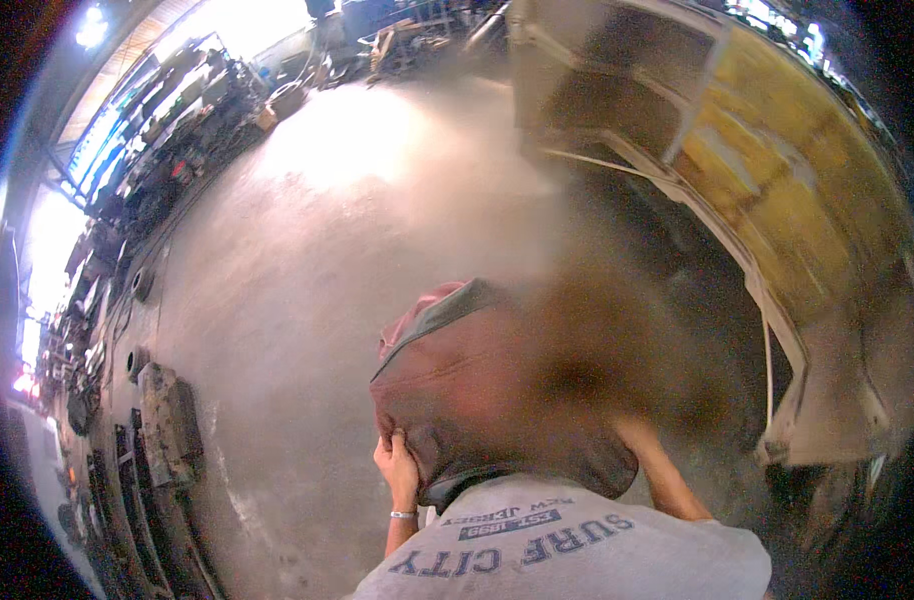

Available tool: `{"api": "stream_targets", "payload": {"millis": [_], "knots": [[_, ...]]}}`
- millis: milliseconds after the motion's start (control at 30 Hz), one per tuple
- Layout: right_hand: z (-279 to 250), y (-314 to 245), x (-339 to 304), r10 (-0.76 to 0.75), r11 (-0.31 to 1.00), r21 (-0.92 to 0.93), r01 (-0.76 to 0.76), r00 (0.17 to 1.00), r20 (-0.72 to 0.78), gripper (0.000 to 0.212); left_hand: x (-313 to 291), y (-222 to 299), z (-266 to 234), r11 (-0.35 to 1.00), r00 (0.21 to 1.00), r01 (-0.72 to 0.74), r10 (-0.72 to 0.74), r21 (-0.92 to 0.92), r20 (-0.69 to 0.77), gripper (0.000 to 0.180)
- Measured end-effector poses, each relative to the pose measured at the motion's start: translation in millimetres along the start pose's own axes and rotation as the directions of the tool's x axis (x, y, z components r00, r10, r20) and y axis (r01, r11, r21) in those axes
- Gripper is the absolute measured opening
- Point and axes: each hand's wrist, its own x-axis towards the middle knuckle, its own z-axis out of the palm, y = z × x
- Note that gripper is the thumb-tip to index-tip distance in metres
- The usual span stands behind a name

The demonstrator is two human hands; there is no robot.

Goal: The person picks up a long electrical cable from a cluttered workbench, coils it by hand, and places it into a red duffel bag along with other items. The person then closes the bag and carries it across the workshop floor.

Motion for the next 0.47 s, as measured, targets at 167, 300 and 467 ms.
{"api": "stream_targets", "payload": {"millis": [167, 300, 467], "knots": [[86.5, -41.3, 185.4, -0.057, 0.998, 0.036, 0.056, 0.997, 0.045, 0.030, 150.6, 67.0, 74.1, 0.999, 0.995, 0.032, -0.035, -0.032, -0.094, 0.027], [155.5, -96.5, 350.3, -0.082, 0.996, -0.010, 0.083, 0.993, 0.089, 0.031, 335.6, 96.9, 158.9, 0.979, 0.977, -0.152, 0.128, -0.137, -0.168, 0.033], [208.4, -183.9, 516.2, -0.091, 0.993, 0.072, 0.094, 0.995, -0.045, 0.032, 528.4, 128.3, 248.3, 0.986, 0.999, -0.030, 0.023, 0.163, 0.043, 0.037]]}}
